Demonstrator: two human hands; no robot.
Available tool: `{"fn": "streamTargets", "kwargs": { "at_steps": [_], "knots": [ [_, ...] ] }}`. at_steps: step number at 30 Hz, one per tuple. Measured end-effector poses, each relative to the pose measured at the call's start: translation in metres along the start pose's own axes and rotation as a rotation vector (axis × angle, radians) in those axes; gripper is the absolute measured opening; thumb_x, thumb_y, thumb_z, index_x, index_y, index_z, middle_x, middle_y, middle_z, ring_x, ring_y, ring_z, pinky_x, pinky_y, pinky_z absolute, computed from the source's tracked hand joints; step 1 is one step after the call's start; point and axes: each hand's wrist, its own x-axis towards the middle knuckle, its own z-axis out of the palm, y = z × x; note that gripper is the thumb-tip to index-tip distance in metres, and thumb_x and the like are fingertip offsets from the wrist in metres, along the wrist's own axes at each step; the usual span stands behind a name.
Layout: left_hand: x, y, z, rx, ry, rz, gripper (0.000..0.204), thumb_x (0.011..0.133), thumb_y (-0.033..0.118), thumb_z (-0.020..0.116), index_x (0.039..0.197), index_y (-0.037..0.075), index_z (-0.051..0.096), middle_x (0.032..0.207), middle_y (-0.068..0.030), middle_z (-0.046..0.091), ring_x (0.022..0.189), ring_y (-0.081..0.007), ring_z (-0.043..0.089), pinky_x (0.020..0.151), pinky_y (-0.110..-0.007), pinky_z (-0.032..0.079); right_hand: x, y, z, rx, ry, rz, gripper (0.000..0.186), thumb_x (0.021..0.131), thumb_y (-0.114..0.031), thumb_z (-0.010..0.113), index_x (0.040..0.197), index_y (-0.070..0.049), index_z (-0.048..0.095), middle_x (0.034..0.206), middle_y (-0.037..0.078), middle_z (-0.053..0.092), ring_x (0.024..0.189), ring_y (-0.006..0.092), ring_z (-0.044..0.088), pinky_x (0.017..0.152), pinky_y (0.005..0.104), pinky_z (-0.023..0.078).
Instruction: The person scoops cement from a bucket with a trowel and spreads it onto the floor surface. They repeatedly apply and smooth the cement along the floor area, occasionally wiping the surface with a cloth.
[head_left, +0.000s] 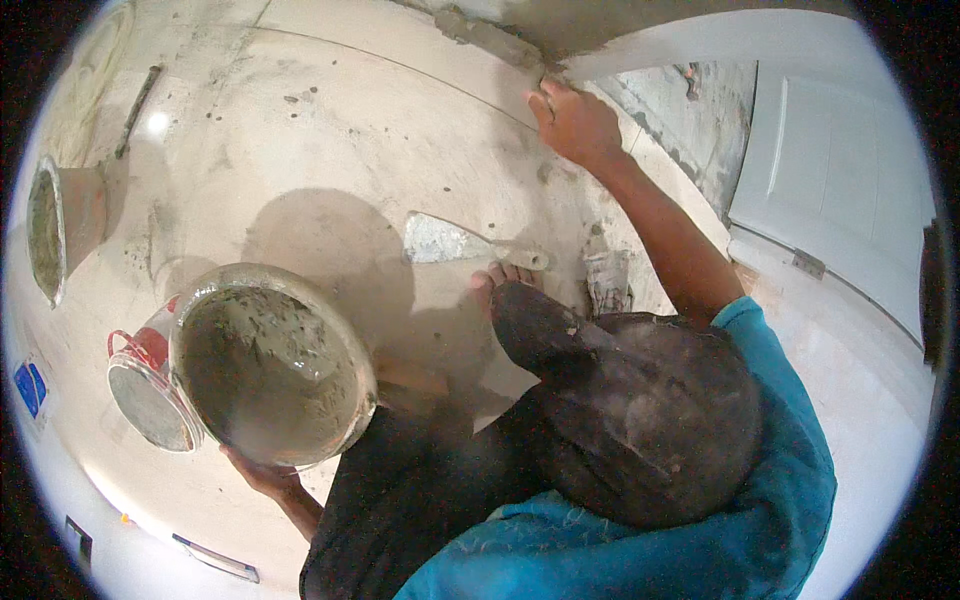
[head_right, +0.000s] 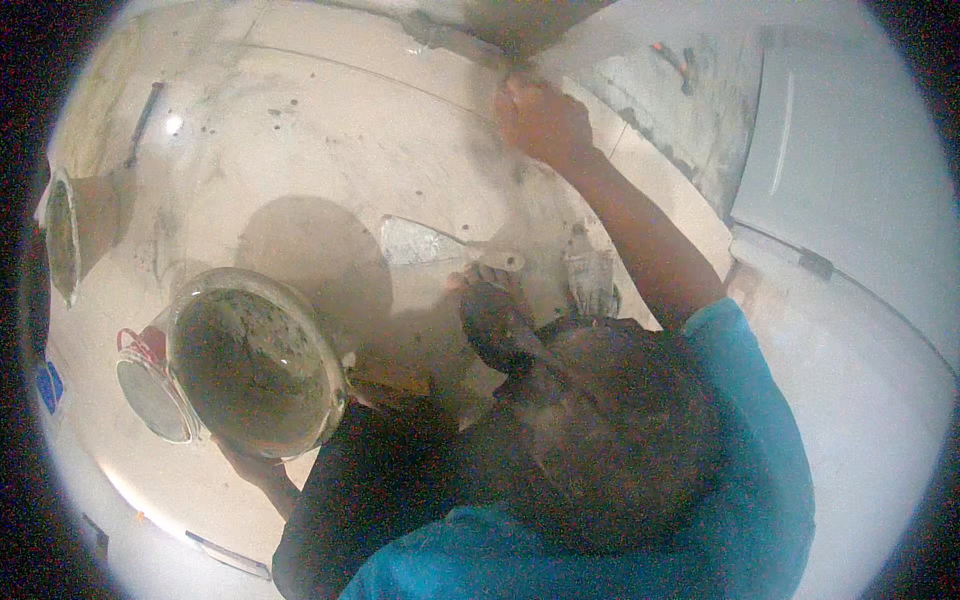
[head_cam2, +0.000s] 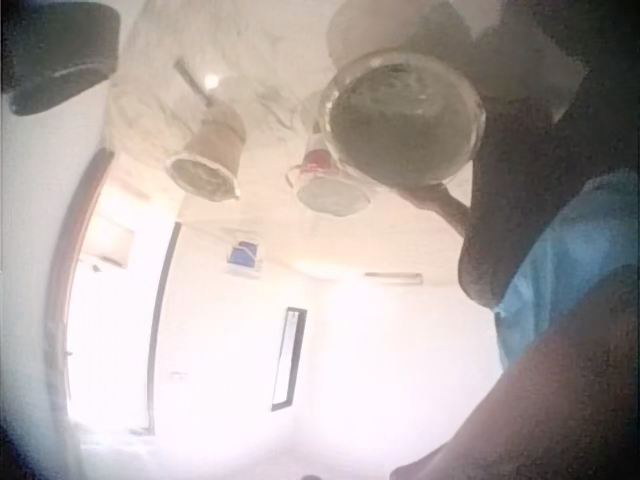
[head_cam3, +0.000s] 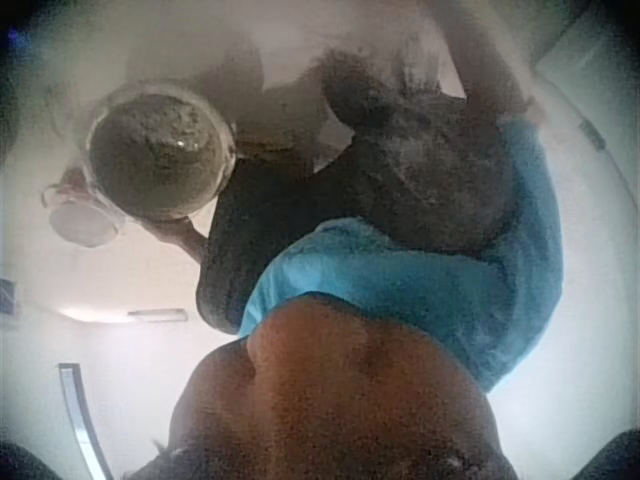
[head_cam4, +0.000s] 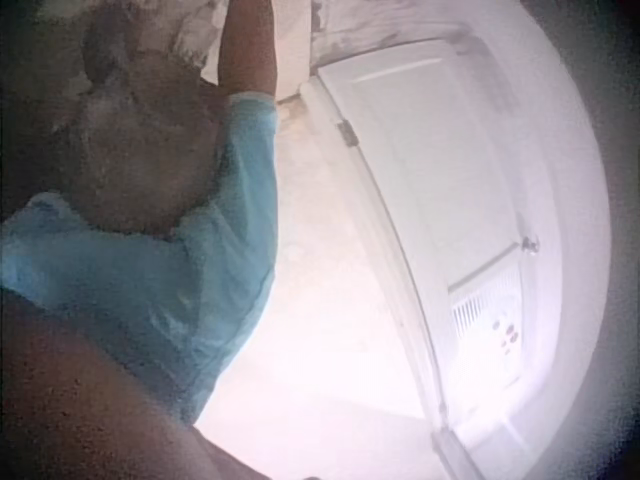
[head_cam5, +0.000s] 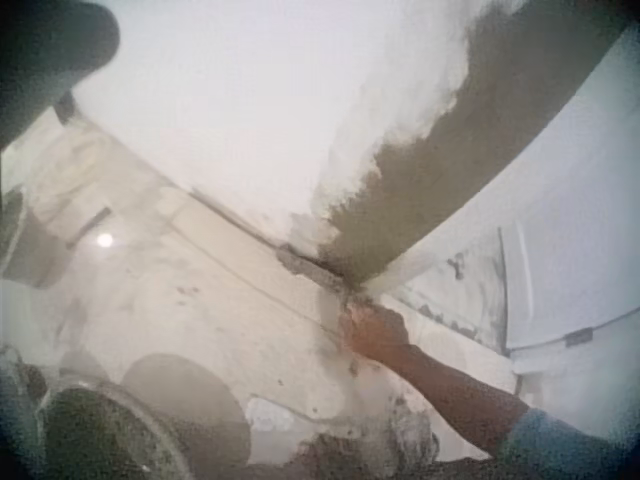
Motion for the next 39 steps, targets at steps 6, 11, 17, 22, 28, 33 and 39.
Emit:
{"fn": "streamTargets", "kwargs": {
  "at_steps": [6,11,17,22,28,33,39],
  "knots": [
    [-0.004,0.002,0.005,0.122,0.046,0.047,0.070,0.102,0.054,0.034,0.150,0.004,0.030,0.152,-0.0174,0.034,0.137,-0.0335,0.036,0.113,-0.048,0.031,-0.025,0.026,-0.014,-0.152,0.056,0.071,0.035,0.098,-0.038,0.044,0.111,-0.011,0.063,0.104,0.014,0.068,0.092,0.0364,0.068,0.080,0.0475,0.055],
    [-0.001,-0.004,0.008,-0.031,0.046,-0.036,0.069,0.102,0.054,0.032,0.149,0.003,0.031,0.151,-0.0171,0.034,0.136,-0.0332,0.037,0.113,-0.049,0.031,-0.063,0.035,-0.020,-0.019,0.223,0.019,0.037,0.095,-0.041,0.055,0.109,-0.008,0.065,0.102,0.016,0.069,0.089,0.0369,0.068,0.078,0.0457,0.054],
    [0.004,-0.018,0.007,0.023,0.048,0.024,0.062,0.105,0.046,0.030,0.147,0.000,0.034,0.147,-0.0175,0.039,0.131,-0.0327,0.042,0.111,-0.047,0.035,-0.028,0.005,0.026,0.101,0.267,-0.190,0.041,0.092,-0.044,0.062,0.107,-0.006,0.066,0.102,0.013,0.069,0.089,0.0329,0.068,0.072,0.0441,0.055],
    [-0.001,-0.017,0.016,0.036,0.113,0.026,0.061,0.106,0.045,0.031,0.146,-0.001,0.034,0.143,-0.0180,0.043,0.126,-0.0327,0.047,0.108,-0.047,0.039,0.007,-0.006,0.049,0.003,0.153,-0.040,0.042,0.092,-0.047,0.060,0.113,-0.011,0.065,0.106,0.010,0.069,0.093,0.0324,0.068,0.077,0.0436,0.055],
    [-0.003,-0.014,0.020,0.009,0.160,-0.030,0.064,0.105,0.047,0.033,0.147,-0.001,0.032,0.145,-0.0181,0.041,0.127,-0.0324,0.045,0.108,-0.047,0.039,0.005,-0.019,0.037,0.065,0.275,0.014,0.046,0.090,-0.049,0.062,0.113,-0.009,0.066,0.110,0.010,0.070,0.095,0.0325,0.068,0.078,0.0443,0.055],
    [-0.003,-0.019,0.013,0.230,0.112,0.136,0.063,0.105,0.044,0.034,0.150,-0.001,0.028,0.148,-0.0178,0.039,0.127,-0.0321,0.046,0.108,-0.047,0.040,-0.005,-0.015,0.029,0.020,0.441,-0.057,0.041,0.090,-0.045,0.062,0.111,-0.010,0.067,0.108,0.010,0.069,0.094,0.0304,0.068,0.073,0.0396,0.056],
    [-0.004,-0.015,0.022,0.088,0.186,0.034,0.057,0.107,0.036,0.035,0.150,-0.001,0.028,0.143,-0.0160,0.044,0.123,-0.0296,0.050,0.105,-0.044,0.044,-0.011,-0.017,0.041,0.117,0.511,-0.090,0.034,0.089,-0.041,0.064,0.108,-0.013,0.067,0.105,0.008,0.069,0.094,0.0292,0.068,0.074,0.0393,0.056]
  ]
}}
